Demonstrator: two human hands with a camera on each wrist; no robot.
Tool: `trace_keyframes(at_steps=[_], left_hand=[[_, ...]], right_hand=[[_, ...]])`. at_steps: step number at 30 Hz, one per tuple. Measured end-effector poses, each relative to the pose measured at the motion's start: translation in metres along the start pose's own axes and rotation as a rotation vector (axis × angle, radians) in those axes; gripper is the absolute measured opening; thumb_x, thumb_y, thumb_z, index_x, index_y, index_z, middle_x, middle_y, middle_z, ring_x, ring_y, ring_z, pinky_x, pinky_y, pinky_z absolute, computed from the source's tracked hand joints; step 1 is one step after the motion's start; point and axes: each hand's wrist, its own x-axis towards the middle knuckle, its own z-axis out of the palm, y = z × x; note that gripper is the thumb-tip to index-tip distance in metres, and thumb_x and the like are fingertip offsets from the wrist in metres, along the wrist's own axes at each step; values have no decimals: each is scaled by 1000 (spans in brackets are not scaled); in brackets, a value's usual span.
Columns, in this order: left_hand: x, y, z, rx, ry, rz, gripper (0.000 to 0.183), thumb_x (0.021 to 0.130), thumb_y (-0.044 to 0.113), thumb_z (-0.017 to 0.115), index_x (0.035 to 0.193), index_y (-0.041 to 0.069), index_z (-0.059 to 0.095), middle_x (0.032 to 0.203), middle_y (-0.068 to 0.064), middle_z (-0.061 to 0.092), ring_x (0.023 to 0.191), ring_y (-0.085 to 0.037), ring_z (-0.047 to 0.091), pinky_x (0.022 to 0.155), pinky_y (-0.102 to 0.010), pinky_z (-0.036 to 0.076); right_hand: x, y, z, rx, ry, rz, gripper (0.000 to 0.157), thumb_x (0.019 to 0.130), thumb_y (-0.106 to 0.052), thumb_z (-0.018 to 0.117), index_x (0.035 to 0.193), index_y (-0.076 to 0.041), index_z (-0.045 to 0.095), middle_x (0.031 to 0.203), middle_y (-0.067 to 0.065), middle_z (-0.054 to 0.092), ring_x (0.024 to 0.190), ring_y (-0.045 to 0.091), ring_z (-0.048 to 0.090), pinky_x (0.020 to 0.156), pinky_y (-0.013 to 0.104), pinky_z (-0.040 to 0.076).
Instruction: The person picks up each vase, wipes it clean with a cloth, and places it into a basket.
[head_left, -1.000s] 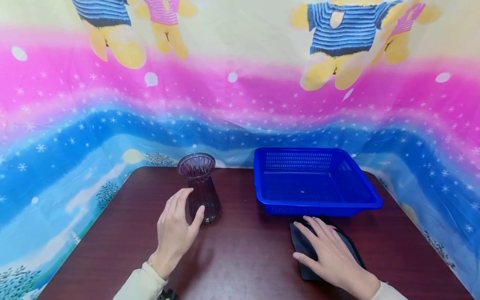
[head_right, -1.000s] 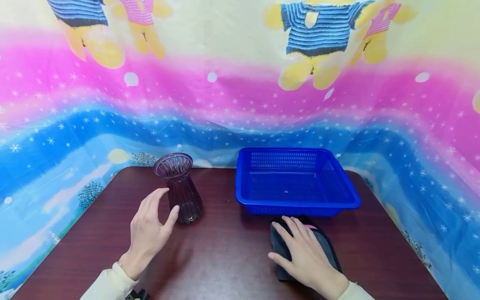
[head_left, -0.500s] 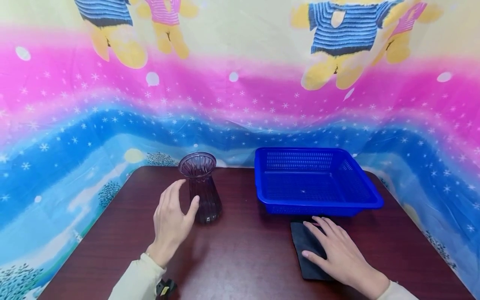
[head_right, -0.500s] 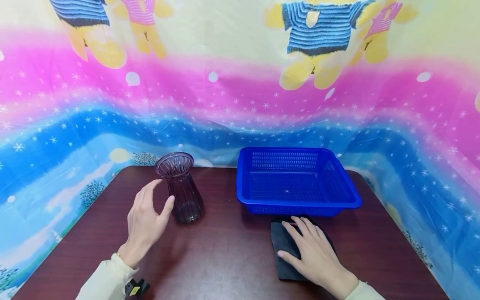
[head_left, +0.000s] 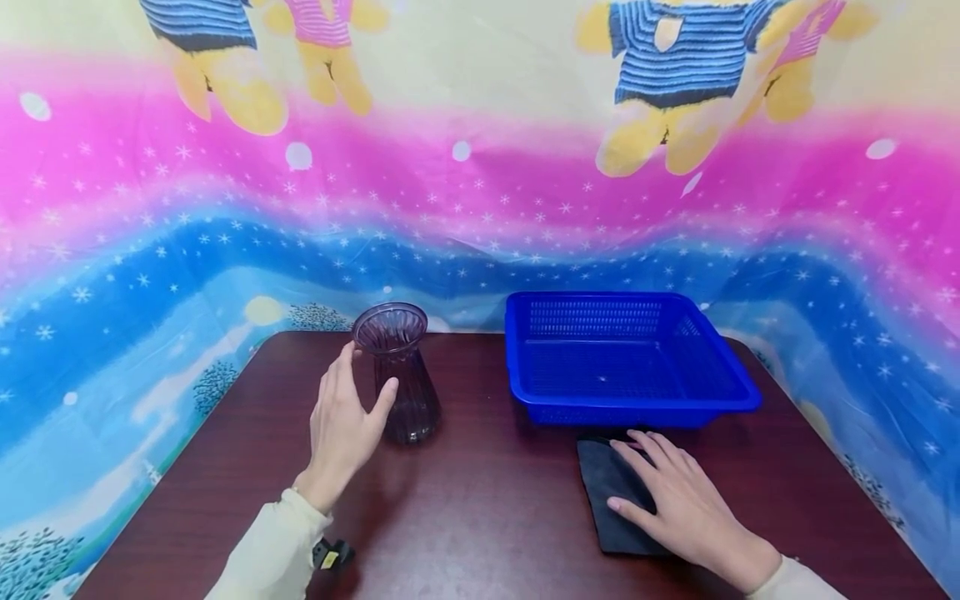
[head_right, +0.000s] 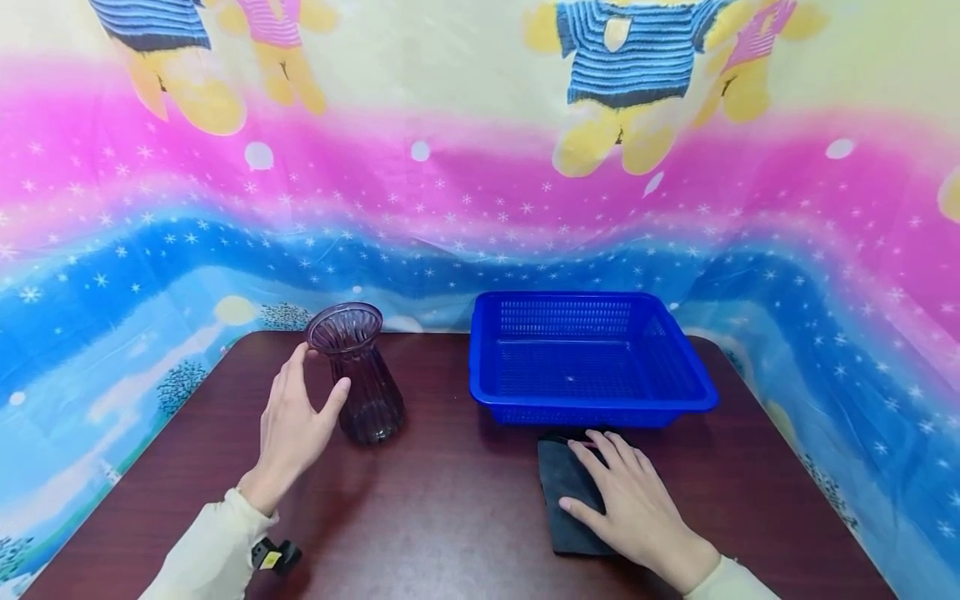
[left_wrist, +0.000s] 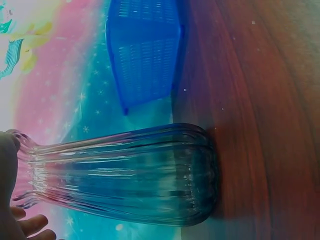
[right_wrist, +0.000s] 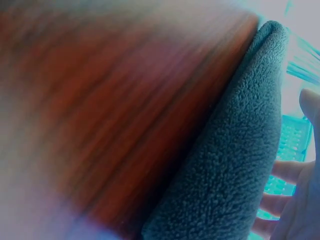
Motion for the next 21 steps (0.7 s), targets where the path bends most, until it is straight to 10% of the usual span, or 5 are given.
trace_keyframes(at_steps=[21], left_hand=[[31,-9,11,-232,-203,-172,101,85,43,79,162,17,19,162,-15,37,151,-33,34,120,-58,31]], right_hand=[[-1,10,-2,-15,-65,6,72,90,-66,61,145,-20,55,146,14,54,135,38,50,104,62,42]])
